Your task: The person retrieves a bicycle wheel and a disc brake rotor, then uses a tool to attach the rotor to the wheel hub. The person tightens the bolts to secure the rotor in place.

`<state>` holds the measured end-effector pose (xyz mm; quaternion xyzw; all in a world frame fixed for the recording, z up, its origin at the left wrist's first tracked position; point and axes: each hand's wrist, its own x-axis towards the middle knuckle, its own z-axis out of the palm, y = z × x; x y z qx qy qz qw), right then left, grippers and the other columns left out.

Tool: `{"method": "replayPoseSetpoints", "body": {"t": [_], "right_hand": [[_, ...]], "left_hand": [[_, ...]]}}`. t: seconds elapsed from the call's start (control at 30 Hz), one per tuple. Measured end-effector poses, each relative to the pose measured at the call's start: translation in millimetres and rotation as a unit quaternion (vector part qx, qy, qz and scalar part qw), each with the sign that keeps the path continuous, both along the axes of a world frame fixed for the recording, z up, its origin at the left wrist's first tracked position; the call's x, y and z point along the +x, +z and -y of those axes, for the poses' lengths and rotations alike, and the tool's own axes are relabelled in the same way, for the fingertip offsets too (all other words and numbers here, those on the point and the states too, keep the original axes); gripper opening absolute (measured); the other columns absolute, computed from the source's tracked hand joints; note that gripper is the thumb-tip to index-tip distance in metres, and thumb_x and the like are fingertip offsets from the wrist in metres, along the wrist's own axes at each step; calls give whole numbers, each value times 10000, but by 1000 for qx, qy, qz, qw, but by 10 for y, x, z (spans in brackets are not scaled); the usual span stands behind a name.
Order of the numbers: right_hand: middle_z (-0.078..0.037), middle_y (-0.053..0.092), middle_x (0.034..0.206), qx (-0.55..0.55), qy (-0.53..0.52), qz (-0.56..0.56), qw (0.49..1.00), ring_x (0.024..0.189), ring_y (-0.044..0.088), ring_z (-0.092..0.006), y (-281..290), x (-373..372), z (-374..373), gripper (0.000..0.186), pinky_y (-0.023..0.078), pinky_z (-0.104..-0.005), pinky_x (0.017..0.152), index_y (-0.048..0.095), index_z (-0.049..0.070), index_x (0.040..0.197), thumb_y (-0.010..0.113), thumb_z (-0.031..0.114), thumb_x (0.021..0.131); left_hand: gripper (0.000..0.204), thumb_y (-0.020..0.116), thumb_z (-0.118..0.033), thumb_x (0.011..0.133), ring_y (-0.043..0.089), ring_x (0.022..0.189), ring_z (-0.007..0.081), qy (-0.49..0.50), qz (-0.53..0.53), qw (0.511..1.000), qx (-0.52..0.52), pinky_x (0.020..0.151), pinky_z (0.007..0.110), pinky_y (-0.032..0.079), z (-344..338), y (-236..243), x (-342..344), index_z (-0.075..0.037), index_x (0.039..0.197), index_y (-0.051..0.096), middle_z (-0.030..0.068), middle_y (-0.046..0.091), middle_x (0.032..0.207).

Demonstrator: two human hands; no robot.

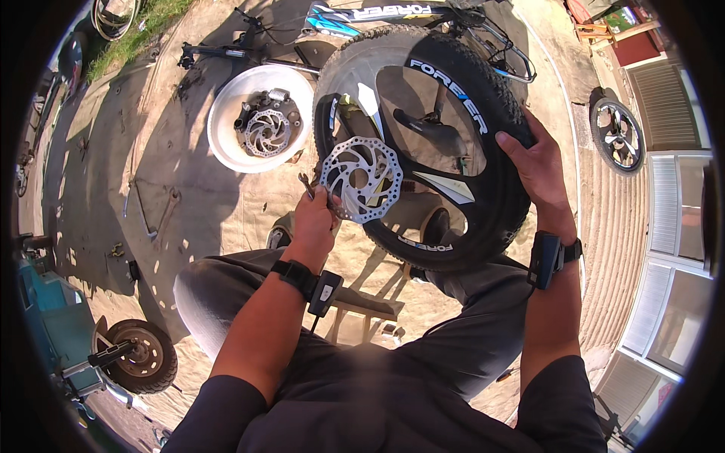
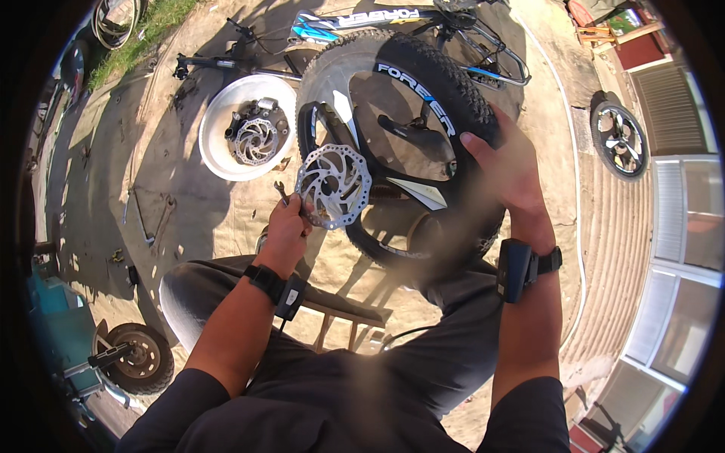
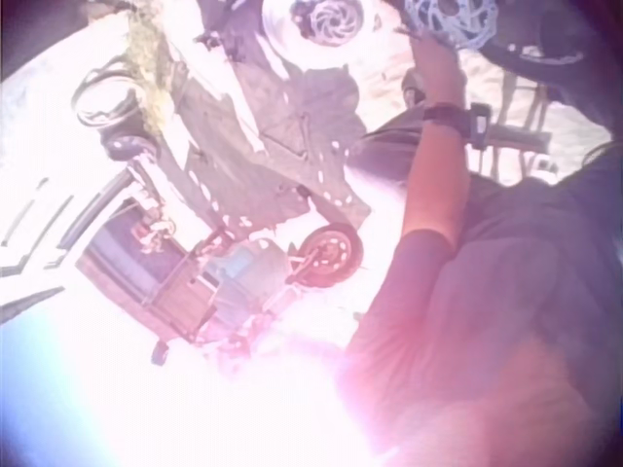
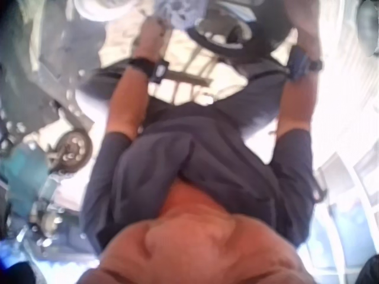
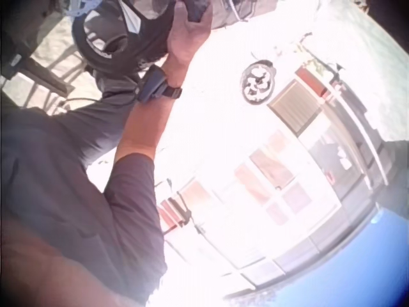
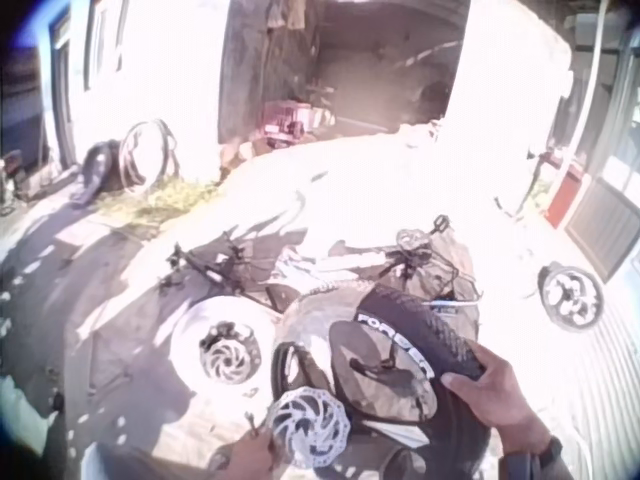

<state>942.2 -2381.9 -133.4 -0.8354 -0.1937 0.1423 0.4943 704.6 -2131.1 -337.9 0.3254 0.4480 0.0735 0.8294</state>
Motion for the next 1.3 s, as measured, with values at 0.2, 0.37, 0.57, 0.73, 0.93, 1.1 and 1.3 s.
{"method": "replayPoseSetpoints", "body": {"t": [0.2,0.37,0.57,0.73,0.93,1.1,1.3], "right_hand": [[-123,663,1287,-5,-22,-8,1000,1138,634,-157,-31,63,237,614,494,-303,1023,461,-82,1476,725,83,948],[-133,660,1304,-13,-7,9,1000,1159,635,-170,83,55,296,615,490,-312,1040,459,-75,1482,723,73,946],[-139,652,1321,33,-15,-63,997,1177,629,-174,122,58,238,636,487,-323,1052,461,-67,1483,743,84,934],[-100,655,1215,14,-16,-47,999,1072,627,-146,30,150,211,693,491,-287,967,456,-82,1480,778,147,911],[-163,660,1275,5,-24,-64,998,1110,634,-177,-73,216,302,767,498,-306,983,441,-84,1493,790,244,894],[-197,654,1296,-34,-32,-49,998,1140,623,-196,-226,271,374,805,483,-310,996,436,-90,1495,797,277,876],[-187,654,1311,-12,-24,-66,997,1158,623,-201,-177,216,323,784,472,-310,1023,451,-95,1481,800,253,871]], "left_hand": [[197,490,-272,1102,446,500,118,12,-25,1000,7,456,281,370,43,-45,7,-86,1102,551,56,633,826],[178,471,-243,1107,458,495,104,4,-11,999,40,434,270,345,-54,-110,-33,-87,1041,524,41,626,780],[186,460,-257,1112,431,517,112,48,-13,999,-1,477,285,354,-175,-122,-45,-101,1036,527,33,612,821],[208,452,-277,1116,429,532,121,55,-22,998,1,498,299,371,-246,-162,-89,-111,1018,530,23,591,823],[219,452,-263,1114,413,497,121,94,-36,995,24,464,294,354,-327,-217,-101,-81,1012,516,45,618,804],[225,444,-281,1117,413,536,120,74,-32,997,13,498,302,371,-382,-259,-143,-101,1004,517,24,586,806],[239,446,-283,1115,401,498,126,114,-56,992,25,466,305,363,-454,-182,-96,-80,1002,501,42,581,801]]}}
